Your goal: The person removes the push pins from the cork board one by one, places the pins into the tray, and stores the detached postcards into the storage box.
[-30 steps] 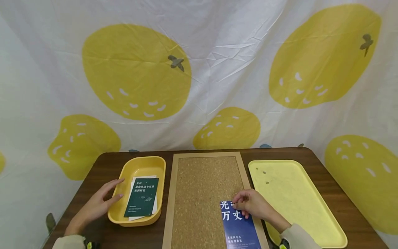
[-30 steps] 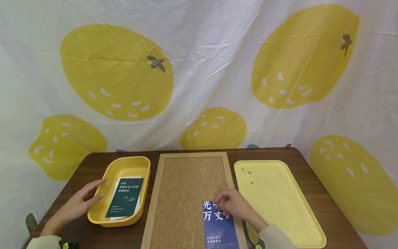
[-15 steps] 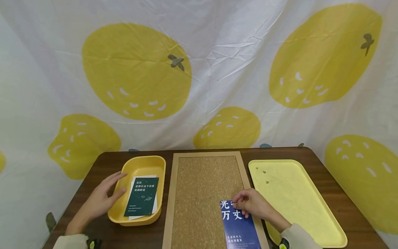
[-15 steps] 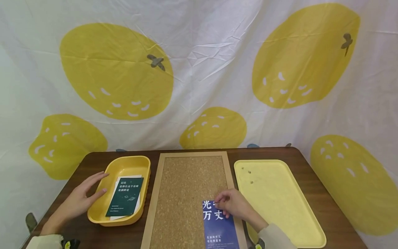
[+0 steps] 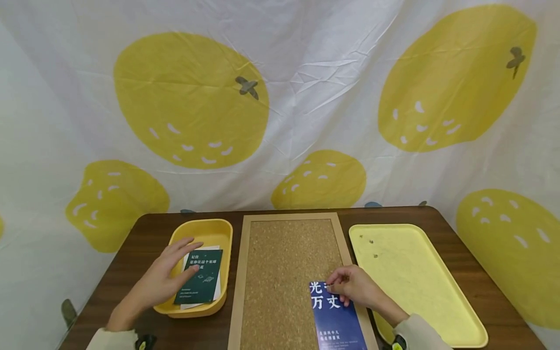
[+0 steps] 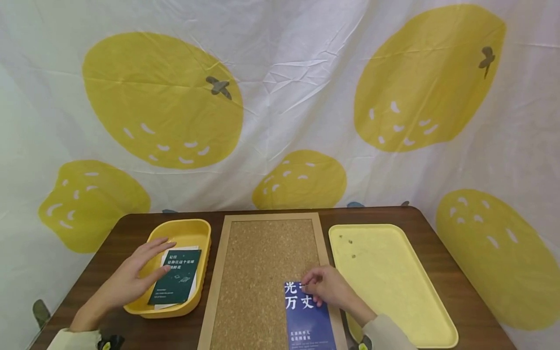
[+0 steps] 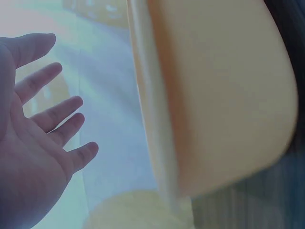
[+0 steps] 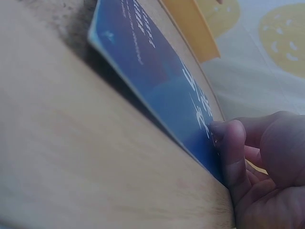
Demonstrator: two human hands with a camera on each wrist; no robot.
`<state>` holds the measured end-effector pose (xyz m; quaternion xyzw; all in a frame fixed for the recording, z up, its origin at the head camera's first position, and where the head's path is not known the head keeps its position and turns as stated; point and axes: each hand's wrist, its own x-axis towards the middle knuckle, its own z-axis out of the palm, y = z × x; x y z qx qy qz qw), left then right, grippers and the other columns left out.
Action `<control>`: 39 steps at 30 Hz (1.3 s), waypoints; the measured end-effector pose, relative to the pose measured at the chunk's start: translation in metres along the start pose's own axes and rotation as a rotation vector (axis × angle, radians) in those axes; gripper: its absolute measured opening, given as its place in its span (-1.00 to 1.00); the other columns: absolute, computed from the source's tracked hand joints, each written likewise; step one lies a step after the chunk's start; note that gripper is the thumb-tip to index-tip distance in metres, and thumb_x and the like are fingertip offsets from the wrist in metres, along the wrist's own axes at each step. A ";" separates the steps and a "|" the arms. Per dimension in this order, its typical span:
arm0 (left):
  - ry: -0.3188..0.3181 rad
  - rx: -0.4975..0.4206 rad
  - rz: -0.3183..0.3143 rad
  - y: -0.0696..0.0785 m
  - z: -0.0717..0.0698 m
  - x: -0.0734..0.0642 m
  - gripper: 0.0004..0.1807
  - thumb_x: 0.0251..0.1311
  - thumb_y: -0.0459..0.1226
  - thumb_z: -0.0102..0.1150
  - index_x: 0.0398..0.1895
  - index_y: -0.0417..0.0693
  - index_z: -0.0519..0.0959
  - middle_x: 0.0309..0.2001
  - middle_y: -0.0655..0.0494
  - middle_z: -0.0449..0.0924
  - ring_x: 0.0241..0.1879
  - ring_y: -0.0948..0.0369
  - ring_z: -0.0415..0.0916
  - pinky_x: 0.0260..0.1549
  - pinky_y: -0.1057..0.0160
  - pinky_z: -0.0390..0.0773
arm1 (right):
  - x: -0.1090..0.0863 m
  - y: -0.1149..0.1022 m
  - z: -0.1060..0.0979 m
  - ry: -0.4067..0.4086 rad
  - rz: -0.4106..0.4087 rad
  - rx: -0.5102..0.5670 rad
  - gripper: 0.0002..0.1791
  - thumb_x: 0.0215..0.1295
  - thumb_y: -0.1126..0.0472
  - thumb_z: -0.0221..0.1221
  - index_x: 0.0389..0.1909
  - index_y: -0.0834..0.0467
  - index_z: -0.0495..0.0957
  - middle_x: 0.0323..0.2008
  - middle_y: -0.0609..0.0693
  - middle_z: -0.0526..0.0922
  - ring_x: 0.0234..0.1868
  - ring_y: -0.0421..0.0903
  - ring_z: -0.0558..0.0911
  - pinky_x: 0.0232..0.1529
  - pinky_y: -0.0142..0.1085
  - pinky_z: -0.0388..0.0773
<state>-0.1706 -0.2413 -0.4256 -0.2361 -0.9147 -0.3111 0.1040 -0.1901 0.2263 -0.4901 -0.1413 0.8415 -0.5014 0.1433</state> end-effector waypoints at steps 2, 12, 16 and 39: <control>-0.005 0.006 0.032 0.007 0.003 0.003 -0.47 0.31 -0.24 0.26 0.34 0.00 0.44 0.37 -0.19 0.32 0.36 -0.19 0.22 0.17 -0.41 0.29 | 0.000 -0.001 0.000 0.003 0.001 -0.001 -0.94 0.20 0.35 0.32 -0.32 0.24 0.66 -0.57 -0.02 0.56 -0.66 -0.17 0.52 -0.69 -0.39 0.51; -0.085 0.017 0.121 0.036 0.020 0.012 -0.47 0.32 -0.21 0.24 0.36 0.12 0.43 0.41 -0.09 0.31 0.40 -0.15 0.22 0.19 -0.29 0.37 | 0.001 0.003 0.001 0.022 -0.003 -0.024 -0.96 0.20 0.34 0.33 -0.34 0.22 0.66 -0.57 -0.03 0.56 -0.67 -0.18 0.51 -0.70 -0.38 0.51; -0.126 0.019 0.144 0.047 0.026 0.013 -0.48 0.35 -0.17 0.21 0.37 0.16 0.42 0.43 -0.07 0.29 0.42 -0.15 0.20 0.21 -0.29 0.35 | 0.001 0.004 0.002 0.024 -0.012 -0.028 -0.96 0.20 0.34 0.32 -0.34 0.21 0.66 -0.58 -0.03 0.56 -0.68 -0.19 0.51 -0.70 -0.38 0.51; -0.310 0.019 0.329 0.077 0.072 0.025 -0.49 0.37 -0.19 0.18 0.37 0.10 0.43 0.43 -0.03 0.30 0.43 -0.06 0.22 0.28 -0.18 0.34 | 0.000 0.001 0.003 0.042 0.020 -0.023 -0.95 0.19 0.33 0.34 -0.35 0.21 0.66 -0.57 -0.05 0.54 -0.69 -0.20 0.49 -0.71 -0.40 0.48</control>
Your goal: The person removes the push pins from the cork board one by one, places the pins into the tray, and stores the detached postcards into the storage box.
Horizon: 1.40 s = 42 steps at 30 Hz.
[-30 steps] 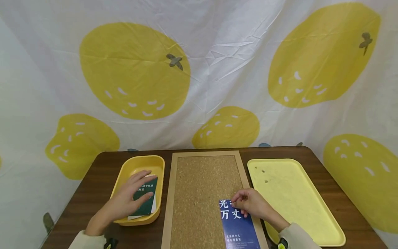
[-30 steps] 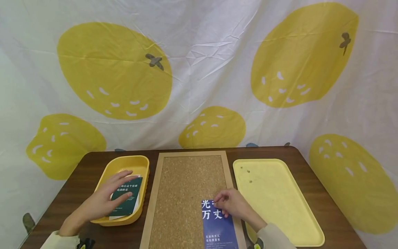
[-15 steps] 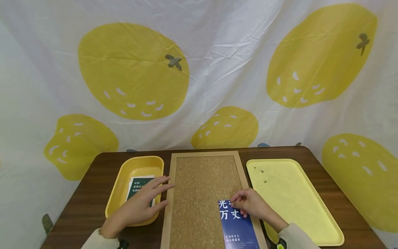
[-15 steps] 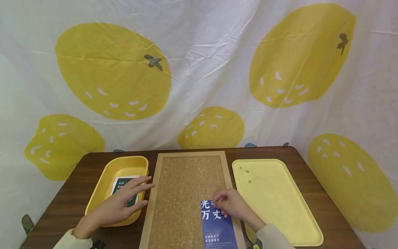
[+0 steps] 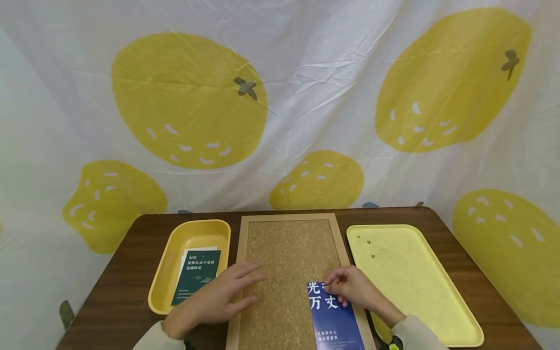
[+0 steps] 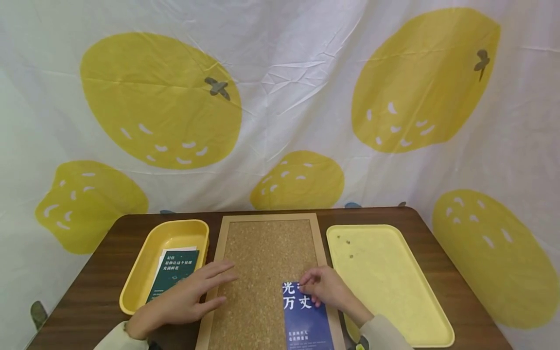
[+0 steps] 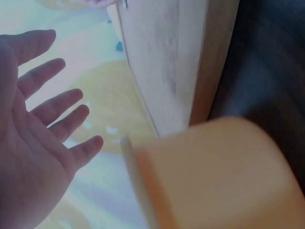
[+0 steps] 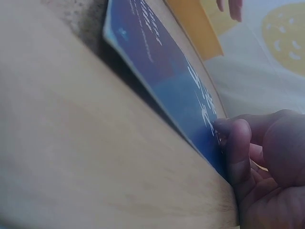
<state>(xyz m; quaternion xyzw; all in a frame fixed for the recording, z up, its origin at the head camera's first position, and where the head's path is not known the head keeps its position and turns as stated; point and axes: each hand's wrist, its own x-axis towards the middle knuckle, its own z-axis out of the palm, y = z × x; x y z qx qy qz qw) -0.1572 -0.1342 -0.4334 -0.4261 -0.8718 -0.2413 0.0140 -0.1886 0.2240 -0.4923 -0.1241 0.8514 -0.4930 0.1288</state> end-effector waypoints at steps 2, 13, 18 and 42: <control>-0.020 -0.001 0.011 0.002 0.005 0.002 -0.50 0.37 -0.18 0.17 0.36 0.07 0.44 0.43 -0.02 0.30 0.43 -0.06 0.21 0.30 -0.17 0.31 | 0.000 0.000 0.000 0.000 0.005 0.005 -0.95 0.19 0.33 0.34 -0.35 0.21 0.65 -0.57 -0.05 0.54 -0.68 -0.20 0.49 -0.71 -0.41 0.47; -0.164 0.013 0.051 0.010 0.024 0.012 -0.50 0.42 -0.13 0.09 0.39 0.05 0.41 0.46 -0.07 0.26 0.47 -0.06 0.14 0.40 -0.18 0.15 | -0.001 0.002 0.000 -0.011 0.004 0.024 -0.95 0.20 0.32 0.34 -0.32 0.21 0.67 -0.58 -0.03 0.55 -0.67 -0.19 0.50 -0.70 -0.41 0.47; -0.233 0.004 0.055 0.014 0.029 0.017 -0.51 0.45 -0.08 0.05 0.40 0.08 0.41 0.47 -0.03 0.25 0.48 0.00 0.13 0.42 -0.09 0.16 | -0.001 0.003 0.000 -0.005 -0.002 0.016 -0.95 0.19 0.32 0.35 -0.35 0.19 0.67 -0.58 -0.03 0.55 -0.68 -0.19 0.50 -0.70 -0.40 0.48; -0.421 0.035 0.073 0.033 0.053 0.042 -0.44 0.46 0.06 -0.04 0.49 0.34 0.25 0.54 0.12 0.10 0.53 0.10 0.02 0.44 -0.06 0.13 | 0.000 0.002 0.001 0.011 -0.002 -0.010 -0.94 0.19 0.30 0.36 -0.38 0.17 0.66 -0.58 -0.05 0.54 -0.69 -0.20 0.49 -0.71 -0.40 0.48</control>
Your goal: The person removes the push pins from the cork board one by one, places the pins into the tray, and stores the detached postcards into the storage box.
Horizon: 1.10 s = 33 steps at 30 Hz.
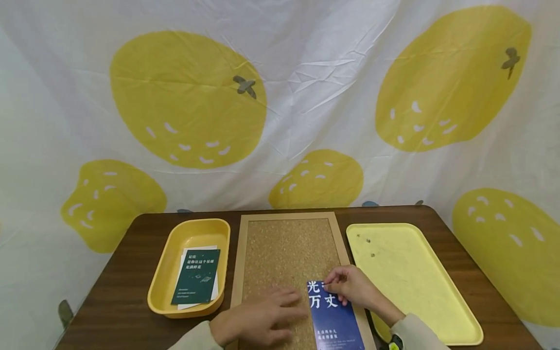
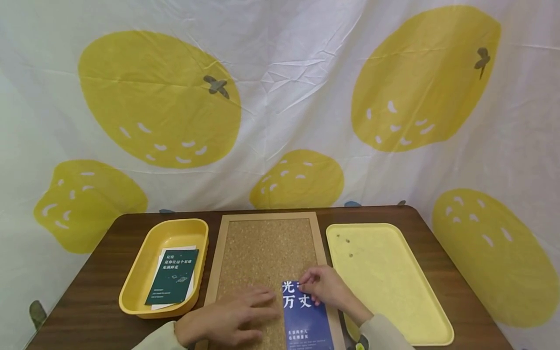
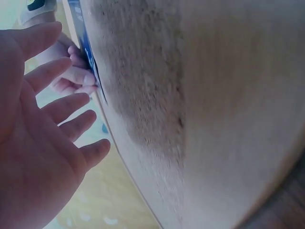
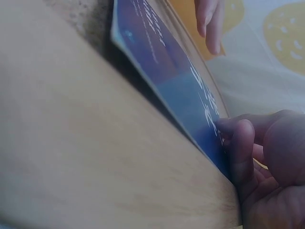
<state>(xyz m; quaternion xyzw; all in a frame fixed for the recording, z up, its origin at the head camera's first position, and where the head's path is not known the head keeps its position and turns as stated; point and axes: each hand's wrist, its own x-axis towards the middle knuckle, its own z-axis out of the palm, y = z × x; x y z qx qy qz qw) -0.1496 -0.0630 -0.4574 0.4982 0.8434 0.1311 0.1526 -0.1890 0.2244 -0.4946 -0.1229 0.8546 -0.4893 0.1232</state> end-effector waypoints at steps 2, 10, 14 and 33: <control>-0.022 -0.006 -0.004 0.001 0.001 0.003 -0.43 0.46 0.08 -0.07 0.50 0.38 0.22 0.55 0.14 0.06 0.54 0.11 -0.02 0.45 -0.07 0.10 | 0.000 0.000 0.000 -0.001 -0.001 -0.004 -0.94 0.19 0.29 0.36 -0.38 0.17 0.66 -0.57 -0.05 0.54 -0.69 -0.20 0.50 -0.71 -0.39 0.49; -0.074 0.028 0.008 0.005 0.003 0.009 -0.38 0.46 0.17 -0.17 0.54 0.47 0.07 0.58 0.19 -0.02 0.56 0.13 -0.12 0.47 -0.04 0.03 | 0.001 -0.002 -0.002 -0.024 -0.003 -0.006 -0.93 0.21 0.26 0.35 -0.36 0.17 0.65 -0.56 -0.05 0.53 -0.68 -0.19 0.51 -0.70 -0.39 0.50; -0.089 0.070 0.035 0.006 0.004 0.014 -0.37 0.46 0.20 -0.22 0.55 0.46 0.05 0.58 0.21 -0.03 0.57 0.18 -0.16 0.49 -0.01 0.01 | 0.001 -0.002 -0.002 -0.028 0.002 -0.009 -0.92 0.22 0.26 0.35 -0.35 0.17 0.65 -0.56 -0.05 0.54 -0.67 -0.19 0.51 -0.70 -0.40 0.50; -0.180 0.074 -0.002 0.012 0.013 0.032 -0.38 0.43 0.24 -0.24 0.52 0.63 -0.01 0.59 0.30 -0.13 0.57 0.25 -0.24 0.50 -0.04 -0.04 | 0.000 -0.001 -0.002 -0.033 -0.011 -0.010 -0.94 0.21 0.29 0.34 -0.38 0.18 0.64 -0.58 -0.06 0.54 -0.70 -0.21 0.49 -0.72 -0.40 0.49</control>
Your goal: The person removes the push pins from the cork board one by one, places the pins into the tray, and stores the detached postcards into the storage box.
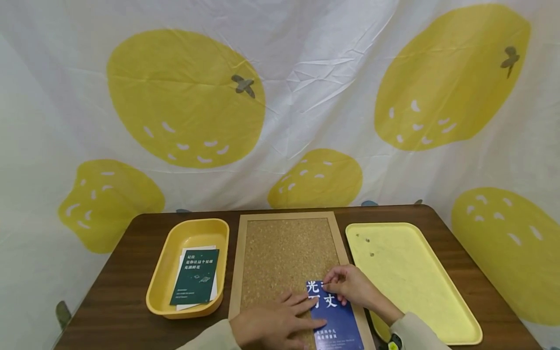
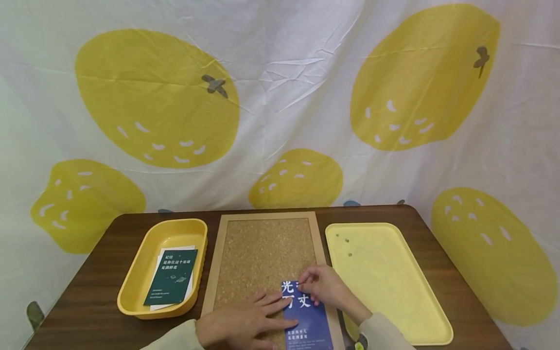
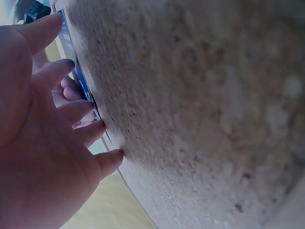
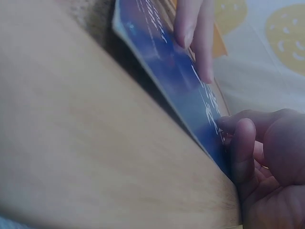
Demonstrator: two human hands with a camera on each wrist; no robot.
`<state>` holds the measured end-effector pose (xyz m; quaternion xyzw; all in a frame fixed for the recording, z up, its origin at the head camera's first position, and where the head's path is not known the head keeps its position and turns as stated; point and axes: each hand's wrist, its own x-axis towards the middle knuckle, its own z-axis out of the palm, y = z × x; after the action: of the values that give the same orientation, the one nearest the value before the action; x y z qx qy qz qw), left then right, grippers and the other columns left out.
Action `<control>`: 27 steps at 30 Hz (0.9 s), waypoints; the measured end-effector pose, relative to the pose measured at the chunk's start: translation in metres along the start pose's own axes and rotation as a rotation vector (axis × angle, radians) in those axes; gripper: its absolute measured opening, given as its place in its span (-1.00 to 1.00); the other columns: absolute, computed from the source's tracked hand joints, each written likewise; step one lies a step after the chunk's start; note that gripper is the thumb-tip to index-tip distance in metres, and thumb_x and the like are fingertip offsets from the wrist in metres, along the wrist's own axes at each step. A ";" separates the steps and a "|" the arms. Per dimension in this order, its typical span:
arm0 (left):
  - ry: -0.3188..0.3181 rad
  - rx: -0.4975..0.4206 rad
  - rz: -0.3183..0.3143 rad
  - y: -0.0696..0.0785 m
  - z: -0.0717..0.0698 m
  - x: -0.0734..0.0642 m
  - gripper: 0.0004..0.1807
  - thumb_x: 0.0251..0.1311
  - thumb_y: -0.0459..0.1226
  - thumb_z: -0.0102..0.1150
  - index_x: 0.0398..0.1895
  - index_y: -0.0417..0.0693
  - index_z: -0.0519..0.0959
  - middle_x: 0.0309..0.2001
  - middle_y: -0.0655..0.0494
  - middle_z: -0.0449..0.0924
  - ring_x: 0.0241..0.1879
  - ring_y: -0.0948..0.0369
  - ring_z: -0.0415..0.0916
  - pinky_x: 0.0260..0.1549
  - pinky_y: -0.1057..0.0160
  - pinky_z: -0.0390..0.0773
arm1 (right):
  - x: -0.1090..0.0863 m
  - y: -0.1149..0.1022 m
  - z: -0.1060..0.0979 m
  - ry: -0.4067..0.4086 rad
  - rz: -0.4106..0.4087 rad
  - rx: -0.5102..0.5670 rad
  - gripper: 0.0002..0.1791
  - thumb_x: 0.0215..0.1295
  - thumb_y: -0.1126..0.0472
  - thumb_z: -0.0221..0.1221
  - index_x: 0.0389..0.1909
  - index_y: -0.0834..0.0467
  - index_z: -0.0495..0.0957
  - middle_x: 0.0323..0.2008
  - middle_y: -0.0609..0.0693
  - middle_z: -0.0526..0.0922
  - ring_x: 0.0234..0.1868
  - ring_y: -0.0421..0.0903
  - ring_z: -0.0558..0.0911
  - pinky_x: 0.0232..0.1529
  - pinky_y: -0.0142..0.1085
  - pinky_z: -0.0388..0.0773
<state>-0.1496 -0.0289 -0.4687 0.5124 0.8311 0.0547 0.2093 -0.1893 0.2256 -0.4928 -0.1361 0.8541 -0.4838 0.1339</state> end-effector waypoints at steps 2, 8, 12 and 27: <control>-0.005 0.004 0.004 0.000 0.000 0.000 -0.38 0.43 0.23 -0.23 0.52 0.62 -0.01 0.60 0.29 -0.14 0.57 0.24 -0.25 0.49 -0.05 -0.04 | 0.000 0.000 0.000 -0.001 0.001 0.001 -0.93 0.21 0.28 0.34 -0.38 0.18 0.64 -0.59 -0.06 0.54 -0.70 -0.21 0.49 -0.72 -0.40 0.49; -0.013 -0.012 -0.005 0.002 -0.001 -0.001 -0.37 0.42 0.23 -0.21 0.52 0.62 0.00 0.60 0.30 -0.15 0.57 0.24 -0.26 0.49 -0.08 -0.04 | 0.001 0.001 0.001 0.000 -0.012 -0.012 -0.94 0.21 0.29 0.33 -0.38 0.18 0.64 -0.59 -0.07 0.53 -0.70 -0.22 0.49 -0.72 -0.40 0.49; -0.024 -0.011 -0.020 0.002 -0.001 -0.001 -0.37 0.41 0.24 -0.20 0.51 0.65 -0.01 0.59 0.32 -0.15 0.57 0.26 -0.26 0.49 -0.08 -0.03 | 0.001 0.001 0.001 0.001 -0.010 -0.016 -0.94 0.21 0.30 0.33 -0.38 0.19 0.64 -0.58 -0.07 0.53 -0.71 -0.23 0.49 -0.72 -0.41 0.49; -0.036 0.006 -0.029 0.001 -0.002 0.001 -0.34 0.39 0.24 -0.12 0.52 0.64 0.01 0.59 0.34 -0.14 0.57 0.25 -0.24 0.49 -0.09 -0.05 | 0.001 -0.002 0.001 0.006 0.031 -0.014 -0.92 0.22 0.29 0.32 -0.38 0.20 0.62 -0.58 -0.08 0.53 -0.69 -0.25 0.49 -0.71 -0.42 0.48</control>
<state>-0.1498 -0.0269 -0.4673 0.5017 0.8348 0.0399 0.2232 -0.1891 0.2234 -0.4914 -0.1224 0.8598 -0.4763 0.1376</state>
